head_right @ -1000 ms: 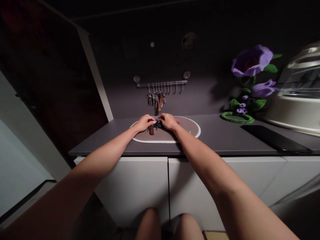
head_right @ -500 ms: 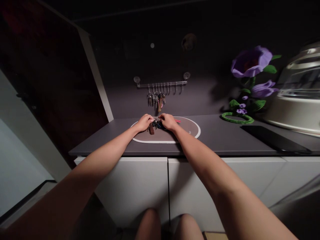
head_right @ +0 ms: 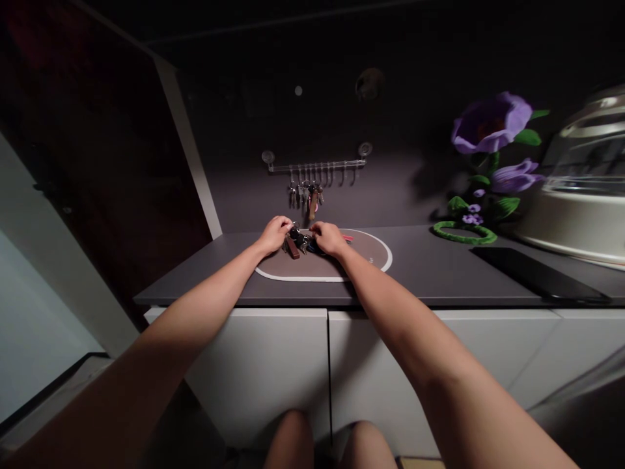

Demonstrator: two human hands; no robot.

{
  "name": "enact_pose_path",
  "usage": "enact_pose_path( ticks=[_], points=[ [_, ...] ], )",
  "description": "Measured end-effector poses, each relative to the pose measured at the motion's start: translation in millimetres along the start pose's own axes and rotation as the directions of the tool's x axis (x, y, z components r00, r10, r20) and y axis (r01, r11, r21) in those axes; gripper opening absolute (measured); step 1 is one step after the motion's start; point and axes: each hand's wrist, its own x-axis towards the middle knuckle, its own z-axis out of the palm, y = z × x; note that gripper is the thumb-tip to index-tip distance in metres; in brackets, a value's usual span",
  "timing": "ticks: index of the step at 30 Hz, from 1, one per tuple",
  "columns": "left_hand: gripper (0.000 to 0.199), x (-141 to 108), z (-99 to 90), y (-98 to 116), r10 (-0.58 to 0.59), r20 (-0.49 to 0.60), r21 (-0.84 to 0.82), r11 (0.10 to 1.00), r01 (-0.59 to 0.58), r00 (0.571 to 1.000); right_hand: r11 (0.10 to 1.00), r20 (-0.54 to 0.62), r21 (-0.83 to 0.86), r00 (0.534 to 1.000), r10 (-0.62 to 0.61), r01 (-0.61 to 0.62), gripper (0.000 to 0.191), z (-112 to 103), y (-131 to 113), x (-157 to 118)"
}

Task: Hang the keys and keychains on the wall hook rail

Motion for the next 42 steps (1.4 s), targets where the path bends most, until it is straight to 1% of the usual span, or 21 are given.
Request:
enact_pose_path(
  ticks=[4, 7, 10, 15, 19, 21, 26, 30, 34, 39, 42],
  points=[
    [0.01, 1, -2.3, 1, -0.057, -0.021, -0.123, 0.991, 0.054, 0.998, 1.0, -0.016, 0.007, 1.0, -0.001, 0.001, 0.026, 0, -1, 0],
    [0.009, 1, -2.9, 2, -0.124, -0.018, -0.263, 0.958, 0.115, 0.992, 1.0, -0.026, 0.013, 1.0, -0.002, 0.002, 0.027, -1, -2, 0],
    [0.008, 2, -2.9, 3, -0.171, -0.009, -0.402, 0.903, 0.153, 0.985, 1.0, -0.03, 0.02, 1.0, -0.008, 0.008, 0.027, -2, -4, -1],
    [0.008, 5, -2.7, 4, -0.258, 0.037, -0.576, 0.784, 0.232, 0.965, 0.999, -0.037, 0.031, 0.999, -0.024, 0.026, 0.027, -4, -7, -1],
    [0.008, 5, -3.5, 4, -0.258, 0.062, -0.692, 0.685, 0.228, 0.964, 0.995, -0.074, 0.082, 0.996, -0.051, 0.057, 0.025, -5, -9, -2],
    [0.008, 5, -4.2, 5, -0.246, 0.074, -0.713, 0.665, 0.224, 0.967, 0.991, -0.098, 0.113, 0.993, -0.065, 0.076, 0.025, -4, -10, -2],
    [0.009, 2, -5.0, 8, -0.2, 0.117, -0.688, 0.69, 0.224, 0.973, 0.969, -0.132, 0.203, 0.984, -0.117, 0.142, 0.025, -6, -15, -4],
    [0.007, 1, -3.9, 12, -0.177, 0.149, -0.709, 0.667, 0.23, 0.973, 0.947, -0.136, 0.266, 0.979, -0.149, 0.181, 0.028, -9, -19, -5],
    [0.005, 0, -2.6, 14, -0.152, 0.158, -0.733, 0.644, 0.219, 0.976, 0.913, -0.145, 0.338, 0.971, -0.189, 0.228, 0.029, -7, -19, -3],
    [0.004, 0, -1.0, 15, -0.115, 0.178, -0.702, 0.681, 0.208, 0.977, 0.875, -0.159, 0.416, 0.967, -0.197, 0.246, 0.03, -2, -17, 0],
    [0.004, 0, 0.0, 15, -0.106, 0.189, -0.698, 0.685, 0.209, 0.976, 0.861, -0.187, 0.442, 0.965, -0.185, 0.25, 0.029, 0, -15, 2]
  ],
)
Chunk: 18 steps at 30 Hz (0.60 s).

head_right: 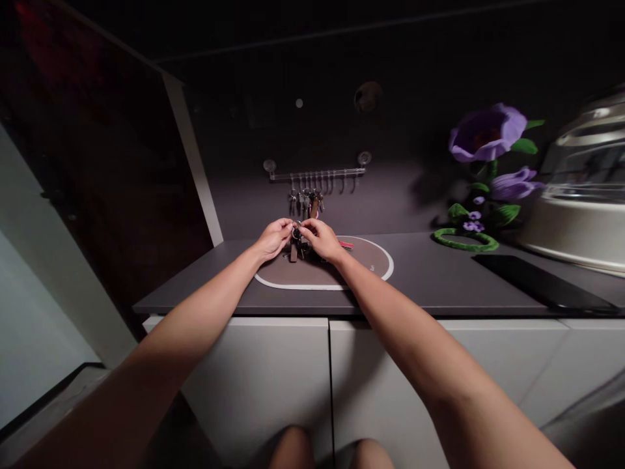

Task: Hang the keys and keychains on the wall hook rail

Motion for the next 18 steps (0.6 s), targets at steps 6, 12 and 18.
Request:
enact_pose_path(
  ticks=[6, 12, 18],
  points=[
    [0.005, -1.3, 2.2, 0.5, -0.015, 0.02, -0.052, 0.999, 0.016, 1.0, 0.998, -0.049, 0.061, 0.999, 0.014, -0.011, 0.027, -0.8, 2.8, 1.7],
    [0.018, -2.0, 2.4, -1.7, -0.005, 0.011, -0.006, 1.0, 0.005, 1.0, 0.986, -0.056, 0.159, 0.996, 0.064, -0.054, 0.028, -1.7, 1.4, 1.5],
    [0.028, 0.4, 2.0, -7.6, 0.031, -0.011, -0.003, 1.0, -0.031, 0.999, 0.934, -0.048, 0.339, 0.99, 0.135, -0.111, 0.03, -1.7, -0.9, 2.1]
  ],
)
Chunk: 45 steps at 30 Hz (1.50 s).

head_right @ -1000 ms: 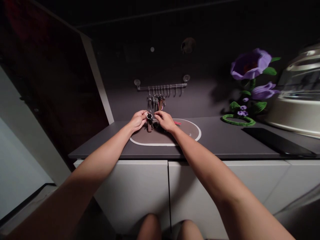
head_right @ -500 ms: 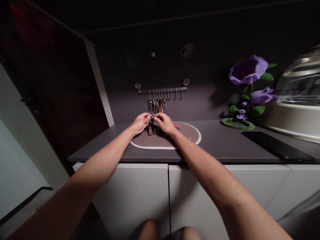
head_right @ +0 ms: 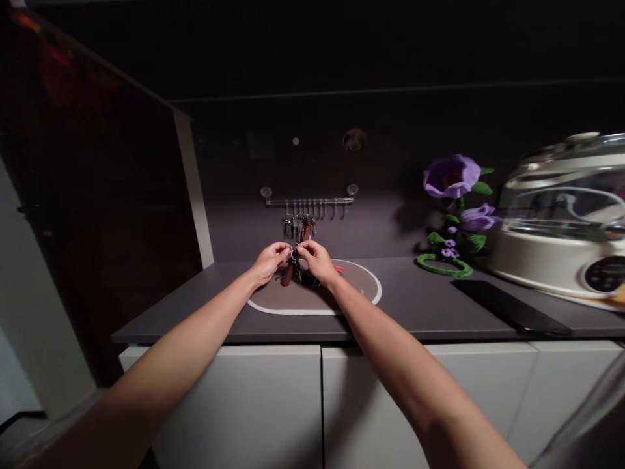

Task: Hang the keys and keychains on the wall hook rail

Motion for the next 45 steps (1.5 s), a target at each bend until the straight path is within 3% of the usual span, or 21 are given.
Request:
enact_pose_path(
  ticks=[5, 8, 10, 14, 17, 20, 33, 45],
  points=[
    [0.025, 4, -3.4, -6, 0.037, -0.071, 0.077, 0.997, -0.032, 0.997, 0.98, -0.041, 0.177, 0.994, 0.099, -0.09, 0.033, 1, -5, 2],
    [0.018, 6, -7.7, -11, 0.077, -0.113, 0.247, 0.968, -0.047, 0.991, 0.967, -0.092, 0.218, 0.983, 0.158, -0.135, 0.034, -2, -10, 5],
    [0.016, 7, -10.5, -15, 0.149, -0.108, 0.424, 0.901, -0.091, 0.983, 0.965, -0.119, 0.218, 0.977, 0.176, -0.147, 0.034, -5, -13, 9],
    [0.018, 5, -12.6, -19, 0.297, 0.018, 0.714, 0.665, -0.22, 0.955, 0.965, -0.172, 0.226, 0.969, 0.176, -0.135, 0.036, -16, -14, 25],
    [0.021, 3, -12.3, -20, 0.297, 0.072, 0.799, 0.554, -0.234, 0.952, 0.975, -0.239, 0.197, 0.959, 0.154, -0.108, 0.037, -25, -9, 42],
    [0.024, 3, -12.6, -22, 0.272, 0.067, 0.839, 0.506, -0.202, 0.96, 0.985, -0.319, 0.142, 0.938, 0.138, -0.097, 0.035, -34, -3, 63],
    [0.024, 2, -12.7, -23, 0.265, 0.03, 0.867, 0.472, -0.157, 0.964, 0.989, -0.447, -0.022, 0.886, 0.123, -0.148, 0.02, -45, 27, 128],
    [0.023, 4, -14.7, -26, 0.27, -0.009, 0.856, 0.5, -0.132, 0.963, 0.968, -0.526, -0.012, 0.824, 0.208, -0.252, 0.016, -43, 41, 139]
  ],
)
